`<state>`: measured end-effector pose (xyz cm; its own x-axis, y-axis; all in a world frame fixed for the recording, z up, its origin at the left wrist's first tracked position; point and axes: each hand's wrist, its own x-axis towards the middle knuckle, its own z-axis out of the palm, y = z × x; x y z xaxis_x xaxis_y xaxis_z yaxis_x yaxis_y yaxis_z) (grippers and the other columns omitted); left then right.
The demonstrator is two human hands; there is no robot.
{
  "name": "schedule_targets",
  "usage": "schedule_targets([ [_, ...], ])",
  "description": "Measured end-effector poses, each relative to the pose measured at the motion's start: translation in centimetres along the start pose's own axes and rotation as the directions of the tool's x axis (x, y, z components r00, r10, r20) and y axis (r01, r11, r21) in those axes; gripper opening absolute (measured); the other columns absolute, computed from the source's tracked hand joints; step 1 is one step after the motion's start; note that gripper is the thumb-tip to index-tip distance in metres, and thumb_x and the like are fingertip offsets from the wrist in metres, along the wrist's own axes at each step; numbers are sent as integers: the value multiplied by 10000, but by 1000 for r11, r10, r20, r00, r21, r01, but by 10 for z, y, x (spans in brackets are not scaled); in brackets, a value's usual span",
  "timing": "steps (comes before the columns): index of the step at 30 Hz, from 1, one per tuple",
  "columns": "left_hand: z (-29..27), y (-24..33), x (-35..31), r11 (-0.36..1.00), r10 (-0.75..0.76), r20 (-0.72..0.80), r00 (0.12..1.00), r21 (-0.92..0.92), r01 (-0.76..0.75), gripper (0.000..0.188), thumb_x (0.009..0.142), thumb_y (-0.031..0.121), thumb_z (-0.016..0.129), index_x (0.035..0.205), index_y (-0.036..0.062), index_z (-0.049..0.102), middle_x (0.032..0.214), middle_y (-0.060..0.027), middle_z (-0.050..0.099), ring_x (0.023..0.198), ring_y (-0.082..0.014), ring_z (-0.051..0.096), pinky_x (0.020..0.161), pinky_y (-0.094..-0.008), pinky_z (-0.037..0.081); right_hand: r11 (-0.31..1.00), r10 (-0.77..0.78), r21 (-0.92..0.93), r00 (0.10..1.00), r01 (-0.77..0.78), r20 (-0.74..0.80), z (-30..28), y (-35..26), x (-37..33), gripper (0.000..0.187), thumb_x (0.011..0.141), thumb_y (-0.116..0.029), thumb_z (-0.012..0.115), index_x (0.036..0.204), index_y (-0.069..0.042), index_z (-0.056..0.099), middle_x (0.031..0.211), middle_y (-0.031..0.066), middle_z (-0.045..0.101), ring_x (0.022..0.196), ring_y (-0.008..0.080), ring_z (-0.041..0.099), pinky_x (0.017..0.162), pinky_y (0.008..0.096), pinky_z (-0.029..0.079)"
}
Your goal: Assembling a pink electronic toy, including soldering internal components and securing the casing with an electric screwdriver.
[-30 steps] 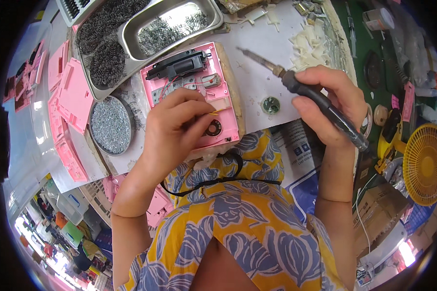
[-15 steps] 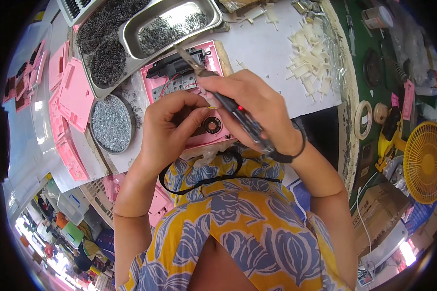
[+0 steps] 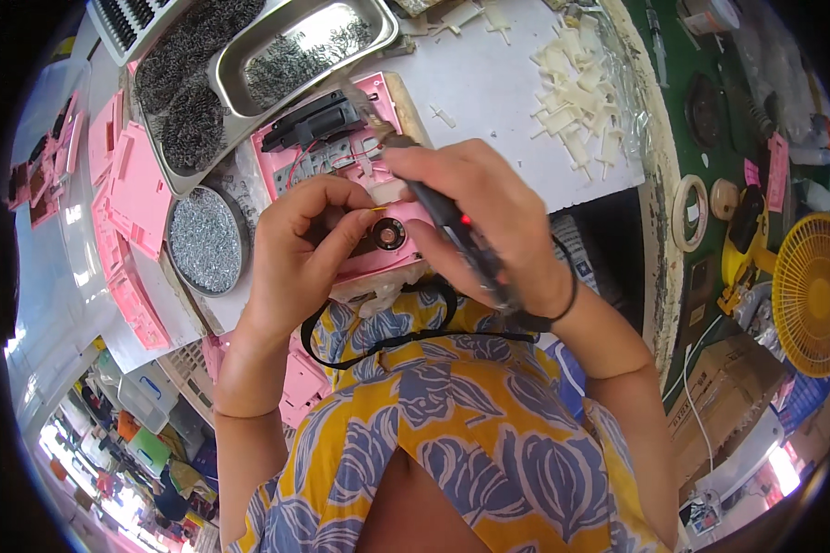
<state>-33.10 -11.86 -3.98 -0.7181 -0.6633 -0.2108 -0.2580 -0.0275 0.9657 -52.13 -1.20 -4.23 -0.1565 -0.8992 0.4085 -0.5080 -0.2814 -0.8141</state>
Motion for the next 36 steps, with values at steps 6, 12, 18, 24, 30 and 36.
schedule_targets([
  [6, 0, -11, -6, 994, -35, -40, 999, -108, 31, 65, 940, -27, 686, 995, -57, 667, 845, -76, 691, 735, -95, 680, 634, -245, 530, 997, 30, 75, 999, -28, -23, 26, 9, 4, 651, 732, 165, 719, 1341, -31, 602, 1015, 110, 642, 839, 211, 664, 726, 297, 538],
  [12, 1, -11, -7, 988, -69, -41, 997, -138, 63, 69, 944, -18, 688, 1003, -50, 674, 847, -66, 692, 719, -81, 657, 624, -238, 516, 998, 35, 51, 998, -32, -56, 29, 4, 5, 649, 711, 163, 705, 1321, -48, 633, 999, 101, 648, 836, 233, 646, 715, 315, 539],
  [18, 3, -10, -4, 995, -47, -19, 999, -87, 45, 64, 905, -10, 708, 956, -30, 674, 810, -58, 649, 670, -94, 628, 613, -246, 504, 997, -69, -44, 996, 66, -58, 26, 2, -4, 601, 728, 115, 759, 1296, -41, 640, 1069, 124, 678, 894, 293, 659, 763, 342, 550],
  [24, 4, -8, -3, 949, 147, -17, 989, 284, -136, 92, 818, 12, 733, 886, -1, 672, 1026, -112, 614, 751, -244, 676, 653, -355, 549, 985, 82, 157, 993, -68, -86, -45, 2, -18, 371, 790, 4, 772, 1147, 12, 670, 896, 98, 624, 766, 212, 542, 684, 315, 439],
  [30, 6, -6, 1, 909, 175, 25, 984, 381, -171, 132, 785, 35, 754, 889, 2, 682, 1026, -118, 608, 803, -297, 672, 708, -387, 549, 976, 110, 177, 989, -126, 99, -67, 2, -32, 273, 778, -91, 794, 1008, 23, 703, 756, 84, 639, 670, 195, 538, 667, 311, 432],
  [36, 2, -3, 2, 914, 145, 71, 987, 373, -161, 115, 828, -41, 728, 935, -28, 687, 1037, -83, 573, 780, -131, 619, 649, -248, 510, 980, 62, 179, 984, -91, 165, -54, 7, -26, 229, 764, -106, 799, 948, 2, 715, 697, 59, 656, 547, 201, 526, 671, 348, 457],
])
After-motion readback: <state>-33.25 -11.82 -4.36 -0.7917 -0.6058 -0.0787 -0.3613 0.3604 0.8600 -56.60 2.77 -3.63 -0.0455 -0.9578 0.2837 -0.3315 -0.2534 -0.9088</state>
